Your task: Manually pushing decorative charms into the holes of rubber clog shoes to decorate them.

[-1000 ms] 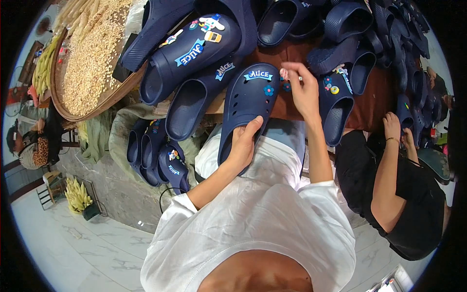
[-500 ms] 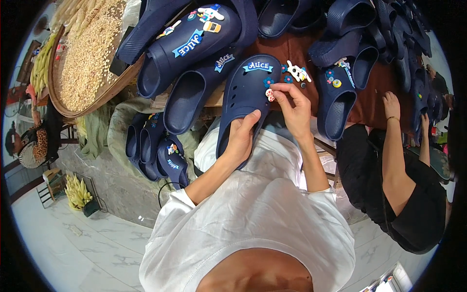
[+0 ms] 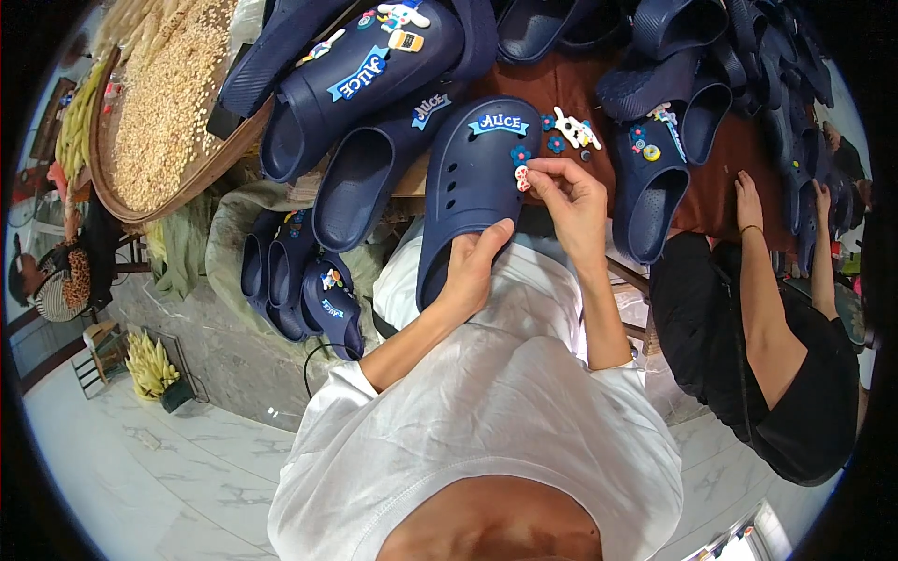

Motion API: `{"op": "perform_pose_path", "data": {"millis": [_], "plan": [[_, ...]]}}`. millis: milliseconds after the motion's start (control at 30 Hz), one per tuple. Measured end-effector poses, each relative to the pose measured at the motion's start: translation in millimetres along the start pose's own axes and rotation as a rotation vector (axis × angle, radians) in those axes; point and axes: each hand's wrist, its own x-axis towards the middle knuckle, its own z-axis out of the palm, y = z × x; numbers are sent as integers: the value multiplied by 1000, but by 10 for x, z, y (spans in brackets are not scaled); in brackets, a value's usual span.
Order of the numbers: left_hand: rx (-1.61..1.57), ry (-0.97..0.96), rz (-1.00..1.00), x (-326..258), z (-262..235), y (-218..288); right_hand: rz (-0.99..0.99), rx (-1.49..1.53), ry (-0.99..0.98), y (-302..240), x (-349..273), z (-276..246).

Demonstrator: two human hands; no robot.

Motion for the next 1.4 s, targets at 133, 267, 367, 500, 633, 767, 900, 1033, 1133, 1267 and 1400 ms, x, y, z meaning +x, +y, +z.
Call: {"op": "perform_pose_path", "data": {"millis": [133,267,367,500,633,767,900,1033,1133,1267,1400], "plan": [[70,-4,-22,2,-13,-4,14,-125,-114,-87,57,-49],[84,3,-69,13,-37,-19,-80,-263,-127,-148,56,-22],[56,-2,-63,18,-4,-17,-177,-506,-102,-256,38,36],[42,11,-63,26,-12,-12,-342,-658,-43,-157,-6,57],[-52,6,-62,120,-82,8,-268,-487,38,-85,-108,57],[-98,1,-58,110,-133,18,-259,-384,98,6,-168,-7],[-102,-34,-64,89,-137,68,-284,-364,29,-31,-191,88],[-184,-87,-101,119,-161,98,-262,-260,12,-8,-127,140],[-124,-113,-46,128,-143,121,-273,-264,0,-37,-128,114],[-80,-144,-85,111,-166,162,-332,-509,210,91,-113,-105],[-85,-102,-7,70,-140,110,-456,-855,249,324,102,-463]]}}
